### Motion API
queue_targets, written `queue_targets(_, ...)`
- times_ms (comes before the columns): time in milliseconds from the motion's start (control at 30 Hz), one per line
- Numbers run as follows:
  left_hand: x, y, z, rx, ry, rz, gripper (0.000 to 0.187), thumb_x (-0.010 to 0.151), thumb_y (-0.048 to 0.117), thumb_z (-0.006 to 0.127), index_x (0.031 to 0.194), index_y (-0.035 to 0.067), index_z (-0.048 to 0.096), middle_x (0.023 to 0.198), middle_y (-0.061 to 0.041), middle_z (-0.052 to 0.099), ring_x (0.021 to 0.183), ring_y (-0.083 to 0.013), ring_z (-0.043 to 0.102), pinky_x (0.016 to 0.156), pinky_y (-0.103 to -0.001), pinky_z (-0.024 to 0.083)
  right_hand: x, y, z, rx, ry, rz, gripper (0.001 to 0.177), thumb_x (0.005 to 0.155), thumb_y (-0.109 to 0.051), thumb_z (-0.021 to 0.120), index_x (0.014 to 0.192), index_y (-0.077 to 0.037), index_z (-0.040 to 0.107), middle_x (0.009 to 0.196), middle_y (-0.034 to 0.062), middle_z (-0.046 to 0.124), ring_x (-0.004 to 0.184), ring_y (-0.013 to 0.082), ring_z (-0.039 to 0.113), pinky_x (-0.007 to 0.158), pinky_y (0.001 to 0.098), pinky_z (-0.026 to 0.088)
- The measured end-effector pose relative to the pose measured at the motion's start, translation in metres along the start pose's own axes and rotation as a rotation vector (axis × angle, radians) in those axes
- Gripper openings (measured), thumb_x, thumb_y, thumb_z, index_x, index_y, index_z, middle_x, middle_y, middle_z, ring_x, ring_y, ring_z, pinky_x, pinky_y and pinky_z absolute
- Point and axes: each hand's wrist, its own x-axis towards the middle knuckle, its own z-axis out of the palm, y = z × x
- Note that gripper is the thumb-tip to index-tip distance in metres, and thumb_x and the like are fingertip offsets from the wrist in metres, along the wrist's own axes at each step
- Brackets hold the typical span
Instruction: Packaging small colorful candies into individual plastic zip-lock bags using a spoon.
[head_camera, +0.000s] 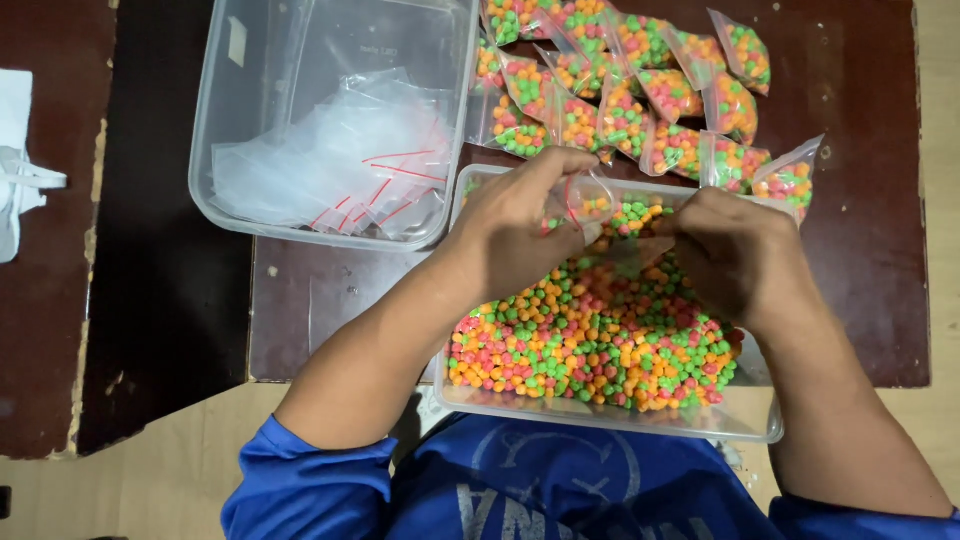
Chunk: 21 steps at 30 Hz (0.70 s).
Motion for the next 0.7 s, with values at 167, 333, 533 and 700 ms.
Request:
queue_targets(167,0.002,-0.008,0.005,0.016,0.034,0.067,0.058,0.088,0.038,0.063,0.141,0.021,0.049,0.138,-0.006,0.067,0.116,-0.0331,0.067,0.084,-0.047,0.05,-0.005,0.01,-0.005,-0.117,0.238,-0.142,0.023,0.102,0.014,0.055,0.097,0.004,0.075,0.091,0.0158,0.068,0.079,0.0264,0.063,0.069,0.0366,0.048)
queue_targets(333,0.001,-0.007,0.005,0.002,0.035,0.066,0.058,0.089,0.038,0.064,0.142,0.02,0.049,0.147,-0.005,0.062,0.129,-0.0322,0.061,0.091,-0.047,0.049,-0.003,0.004,-0.006,-0.078,0.311,-0.207,0.026,0.095,0.02,0.049,0.094,0.007,0.072,0.088,0.0197,0.065,0.074,0.0285,0.06,0.067,0.0373,0.045)
queue_targets(533,0.002,-0.003,0.003,0.029,0.0,0.032,0.059,0.087,0.038,0.059,0.143,0.021,0.048,0.15,-0.008,0.059,0.131,-0.0355,0.059,0.093,-0.052,0.048,-0.003,0.007,-0.005,-0.075,0.299,-0.284,0.026,0.11,0.008,0.05,0.094,0.009,0.071,0.086,0.0202,0.063,0.073,0.0293,0.06,0.064,0.0378,0.045)
queue_targets(700,0.001,0.002,0.002,0.026,-0.002,-0.012,0.058,0.086,0.033,0.065,0.14,0.021,0.049,0.147,-0.007,0.061,0.129,-0.0336,0.059,0.092,-0.05,0.047,-0.004,0.008,-0.004,-0.104,0.31,-0.26,0.034,0.115,-0.002,0.047,0.093,0.008,0.072,0.084,0.0173,0.062,0.072,0.0269,0.06,0.063,0.0365,0.044)
